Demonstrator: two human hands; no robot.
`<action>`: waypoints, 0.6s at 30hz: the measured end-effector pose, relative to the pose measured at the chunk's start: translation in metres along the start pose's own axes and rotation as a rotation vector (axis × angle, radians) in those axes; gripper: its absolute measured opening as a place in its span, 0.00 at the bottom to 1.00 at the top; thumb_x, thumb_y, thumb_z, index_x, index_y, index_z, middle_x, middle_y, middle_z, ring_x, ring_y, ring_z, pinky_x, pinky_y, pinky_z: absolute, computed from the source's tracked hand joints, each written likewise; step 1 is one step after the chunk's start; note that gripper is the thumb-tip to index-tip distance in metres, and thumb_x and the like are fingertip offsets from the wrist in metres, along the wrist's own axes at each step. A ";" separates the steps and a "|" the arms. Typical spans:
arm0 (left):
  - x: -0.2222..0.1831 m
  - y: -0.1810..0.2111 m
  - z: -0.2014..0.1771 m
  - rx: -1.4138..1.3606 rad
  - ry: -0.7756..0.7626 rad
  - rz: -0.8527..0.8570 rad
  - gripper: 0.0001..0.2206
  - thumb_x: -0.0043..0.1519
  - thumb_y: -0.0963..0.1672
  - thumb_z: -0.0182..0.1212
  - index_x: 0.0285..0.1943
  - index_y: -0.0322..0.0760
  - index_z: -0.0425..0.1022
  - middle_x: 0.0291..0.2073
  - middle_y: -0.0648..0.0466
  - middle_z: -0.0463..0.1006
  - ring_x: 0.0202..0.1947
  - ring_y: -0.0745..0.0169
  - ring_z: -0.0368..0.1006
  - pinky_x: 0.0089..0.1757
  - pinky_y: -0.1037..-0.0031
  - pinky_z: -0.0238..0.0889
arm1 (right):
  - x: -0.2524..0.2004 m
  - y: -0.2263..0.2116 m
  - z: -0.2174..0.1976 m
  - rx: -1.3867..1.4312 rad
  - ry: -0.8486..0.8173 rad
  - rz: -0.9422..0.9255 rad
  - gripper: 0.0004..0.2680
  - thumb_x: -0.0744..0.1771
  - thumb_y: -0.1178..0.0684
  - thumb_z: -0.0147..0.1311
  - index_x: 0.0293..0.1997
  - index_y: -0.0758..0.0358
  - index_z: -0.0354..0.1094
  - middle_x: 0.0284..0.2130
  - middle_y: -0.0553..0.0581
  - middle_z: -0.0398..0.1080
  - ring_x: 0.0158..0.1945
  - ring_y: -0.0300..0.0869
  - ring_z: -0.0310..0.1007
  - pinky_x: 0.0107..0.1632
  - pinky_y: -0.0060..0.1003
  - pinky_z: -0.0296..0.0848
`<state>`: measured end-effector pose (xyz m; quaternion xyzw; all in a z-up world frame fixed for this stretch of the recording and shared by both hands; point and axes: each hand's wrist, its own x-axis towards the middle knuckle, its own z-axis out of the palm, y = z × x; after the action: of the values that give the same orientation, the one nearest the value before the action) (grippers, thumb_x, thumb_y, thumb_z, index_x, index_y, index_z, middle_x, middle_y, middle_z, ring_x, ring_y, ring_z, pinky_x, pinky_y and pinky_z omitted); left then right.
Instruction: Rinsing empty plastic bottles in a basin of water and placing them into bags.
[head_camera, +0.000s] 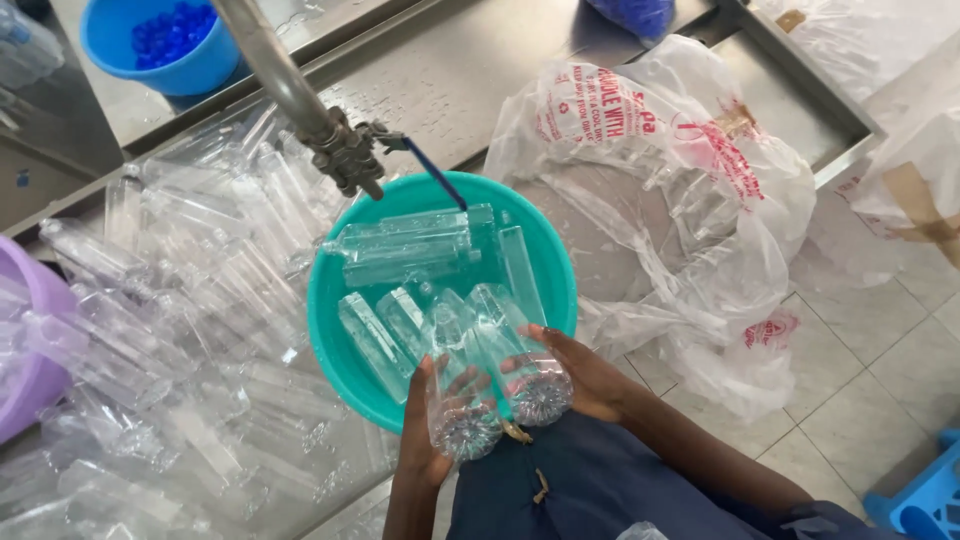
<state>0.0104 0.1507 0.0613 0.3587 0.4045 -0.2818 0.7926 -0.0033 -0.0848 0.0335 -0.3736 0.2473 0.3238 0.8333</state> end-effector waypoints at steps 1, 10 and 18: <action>0.003 -0.002 -0.003 -0.023 0.015 0.004 0.44 0.54 0.57 0.58 0.84 0.45 0.58 0.67 0.35 0.73 0.65 0.32 0.74 0.59 0.42 0.68 | -0.001 0.001 -0.001 -0.013 -0.008 0.023 0.36 0.66 0.33 0.54 0.83 0.53 0.44 0.56 0.70 0.75 0.49 0.58 0.82 0.47 0.56 0.82; -0.003 -0.026 -0.048 -0.138 -0.052 0.202 0.49 0.54 0.59 0.65 0.85 0.44 0.52 0.60 0.41 0.81 0.53 0.44 0.82 0.46 0.52 0.79 | 0.009 -0.020 0.054 -0.491 -0.024 0.195 0.35 0.66 0.32 0.43 0.86 0.48 0.43 0.57 0.74 0.74 0.48 0.65 0.80 0.44 0.62 0.80; 0.022 0.016 -0.147 0.030 0.144 0.682 0.56 0.62 0.58 0.69 0.90 0.42 0.30 0.83 0.30 0.51 0.78 0.27 0.56 0.65 0.39 0.62 | 0.138 -0.006 0.141 -1.156 -0.325 -0.040 0.41 0.68 0.39 0.61 0.88 0.50 0.30 0.64 0.82 0.64 0.46 0.62 0.82 0.35 0.48 0.83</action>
<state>-0.0313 0.2736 -0.0128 0.5036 0.3123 0.0193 0.8053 0.1172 0.0716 0.0304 -0.7164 -0.1067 0.4429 0.5284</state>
